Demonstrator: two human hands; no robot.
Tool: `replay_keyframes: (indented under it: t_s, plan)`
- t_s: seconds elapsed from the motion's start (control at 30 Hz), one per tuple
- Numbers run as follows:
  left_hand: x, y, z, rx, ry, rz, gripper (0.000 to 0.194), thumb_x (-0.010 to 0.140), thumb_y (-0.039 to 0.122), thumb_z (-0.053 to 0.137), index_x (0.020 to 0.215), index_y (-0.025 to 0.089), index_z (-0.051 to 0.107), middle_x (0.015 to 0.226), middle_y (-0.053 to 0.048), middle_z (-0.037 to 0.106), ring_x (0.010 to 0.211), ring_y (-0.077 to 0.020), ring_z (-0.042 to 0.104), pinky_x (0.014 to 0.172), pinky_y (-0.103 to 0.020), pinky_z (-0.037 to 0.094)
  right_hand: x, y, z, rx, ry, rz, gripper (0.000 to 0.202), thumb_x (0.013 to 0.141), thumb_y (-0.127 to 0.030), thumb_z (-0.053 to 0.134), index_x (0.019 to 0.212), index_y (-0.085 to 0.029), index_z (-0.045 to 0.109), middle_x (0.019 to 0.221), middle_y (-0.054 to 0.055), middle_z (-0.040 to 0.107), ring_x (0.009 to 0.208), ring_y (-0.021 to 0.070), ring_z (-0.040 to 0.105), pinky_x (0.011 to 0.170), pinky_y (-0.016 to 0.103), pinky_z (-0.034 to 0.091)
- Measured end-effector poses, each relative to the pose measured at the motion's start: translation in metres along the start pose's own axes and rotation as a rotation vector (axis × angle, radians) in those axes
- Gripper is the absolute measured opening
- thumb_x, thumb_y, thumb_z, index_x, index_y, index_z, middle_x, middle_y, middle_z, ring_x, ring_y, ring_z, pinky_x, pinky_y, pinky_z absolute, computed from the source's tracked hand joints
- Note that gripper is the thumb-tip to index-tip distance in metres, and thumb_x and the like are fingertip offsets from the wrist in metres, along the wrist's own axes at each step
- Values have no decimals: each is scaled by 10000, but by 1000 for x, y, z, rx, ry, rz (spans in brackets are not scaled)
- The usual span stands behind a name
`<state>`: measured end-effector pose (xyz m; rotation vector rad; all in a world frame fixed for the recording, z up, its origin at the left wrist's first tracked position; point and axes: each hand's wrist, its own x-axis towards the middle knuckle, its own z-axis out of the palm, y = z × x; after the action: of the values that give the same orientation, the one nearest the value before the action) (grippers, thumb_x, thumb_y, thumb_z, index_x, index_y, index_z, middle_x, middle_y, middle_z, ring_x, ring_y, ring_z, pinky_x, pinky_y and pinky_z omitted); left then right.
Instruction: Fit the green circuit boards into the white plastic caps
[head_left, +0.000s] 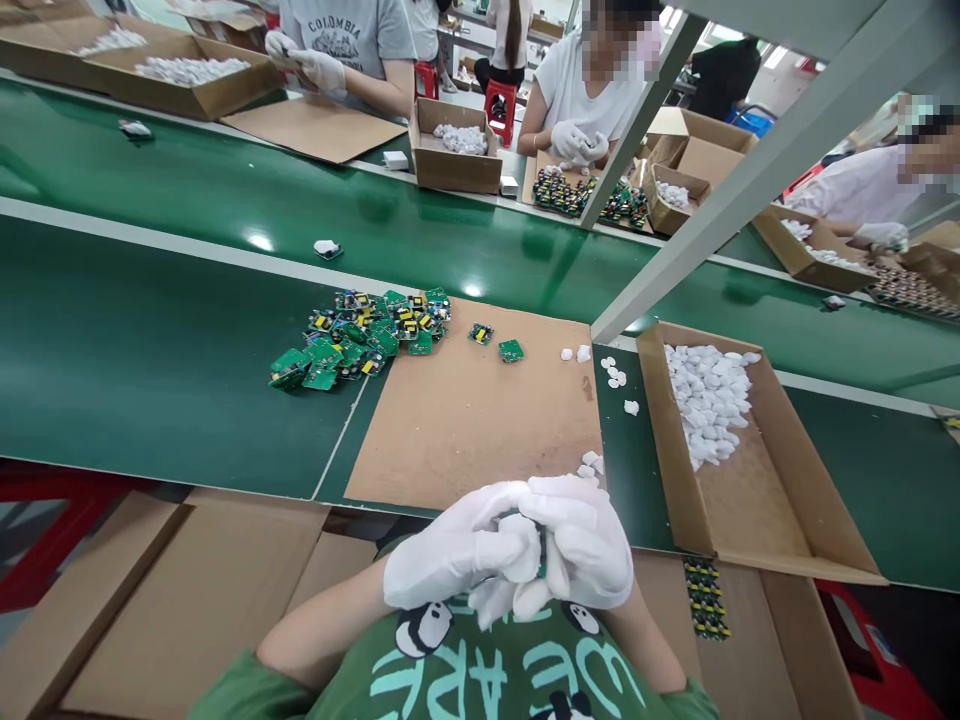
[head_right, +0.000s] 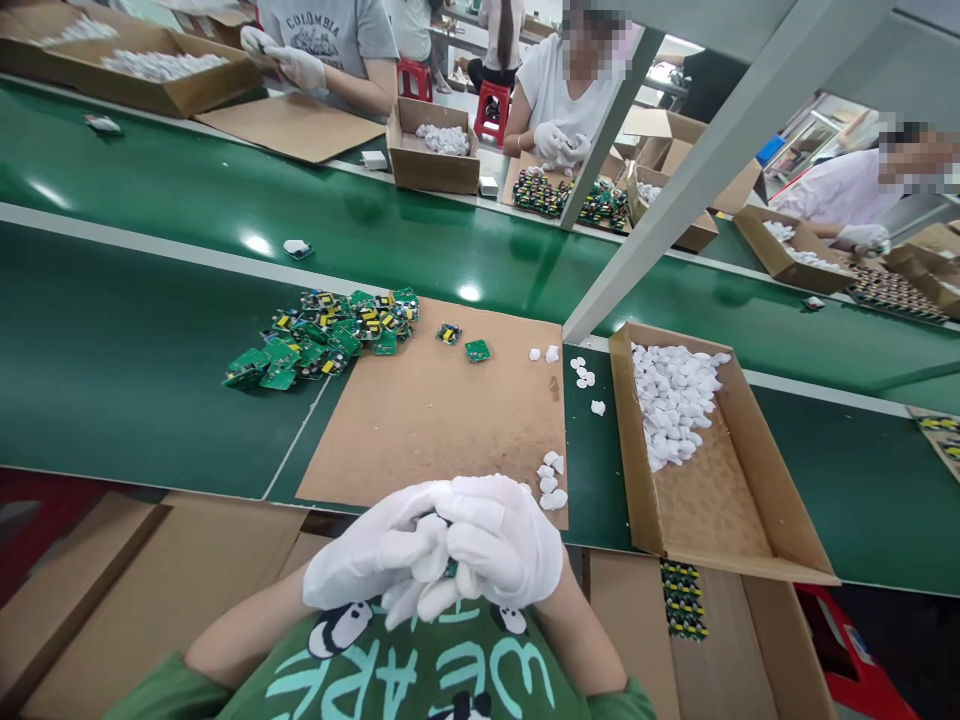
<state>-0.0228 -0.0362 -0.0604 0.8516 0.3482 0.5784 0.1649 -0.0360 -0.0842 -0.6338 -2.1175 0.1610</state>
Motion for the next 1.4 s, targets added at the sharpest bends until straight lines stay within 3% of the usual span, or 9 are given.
replay_keyframes:
  t_s: [0.1, 0.17, 0.3, 0.43, 0.7, 0.9, 1.0, 1.13, 1.4]
  plan:
    - [1, -6, 2, -21, 131, 41, 390, 932, 547, 568, 860, 163, 566, 618, -11, 602, 358, -81, 457, 308, -191, 277, 10, -5, -2, -18, 111, -82, 419, 1021, -350, 533, 1387, -155, 474, 1018, 124, 743, 889, 250, 736, 709, 393, 647]
    - [2, -8, 4, -14, 174, 79, 367, 955, 520, 549, 875, 161, 567, 589, 15, 571, 327, -59, 415, 293, -172, 237, 19, -7, -4, 1, 74, -45, 422, 1020, -356, 543, 1384, -152, 479, 984, 107, 755, 900, 240, 745, 754, 389, 653]
    - [4, -5, 5, -63, 97, 134, 459, 972, 546, 461, 833, 141, 624, 630, -34, 619, 354, -65, 408, 318, -192, 273, 27, -8, -7, 45, 51, 0, 410, 1040, -425, 483, 1369, -181, 493, 966, 84, 747, 875, 226, 748, 827, 408, 646]
    - [2, 6, 6, 151, 82, 101, 350, 897, 485, 606, 827, 145, 652, 745, -66, 643, 609, -141, 559, 546, -241, 456, 24, -6, -7, -27, -3, -36, 379, 1068, -439, 380, 1245, -183, 596, 960, 82, 721, 939, 221, 719, 838, 366, 632]
    - [5, 13, 11, 128, 62, 121, 441, 815, 597, 624, 779, 158, 620, 674, -36, 548, 602, -157, 490, 599, -296, 410, 27, -3, -4, -48, 33, -39, 351, 1054, -386, 436, 1333, -183, 510, 920, 62, 703, 856, 217, 715, 766, 382, 632]
    - [7, 16, 10, 178, 87, 83, 361, 824, 518, 634, 773, 162, 601, 778, -62, 589, 639, -163, 511, 637, -305, 432, 23, 1, 0, -45, -37, -48, 387, 1045, -400, 448, 1367, -195, 511, 933, 67, 686, 893, 230, 692, 763, 375, 614]
    - [8, 19, 9, 217, 62, 127, 400, 853, 552, 591, 764, 163, 602, 807, -76, 596, 721, -191, 542, 694, -313, 453, 20, 0, 3, -82, 39, -12, 361, 1058, -433, 399, 1323, -232, 540, 945, 65, 684, 882, 228, 687, 768, 385, 607]
    - [7, 19, 7, 221, 99, 159, 403, 898, 551, 566, 843, 158, 635, 806, -75, 594, 781, -209, 546, 790, -335, 467, 24, 0, 2, -27, -3, -10, 454, 1060, -527, 305, 1213, -219, 601, 933, 70, 678, 902, 217, 664, 800, 361, 589]
    - [10, 18, 8, 108, 113, 148, 440, 860, 585, 625, 892, 151, 688, 857, -78, 602, 708, -169, 536, 690, -311, 478, 42, 1, -4, 40, -104, 89, 528, 1020, -632, 262, 1134, -272, 632, 860, 51, 680, 770, 213, 669, 690, 330, 588]
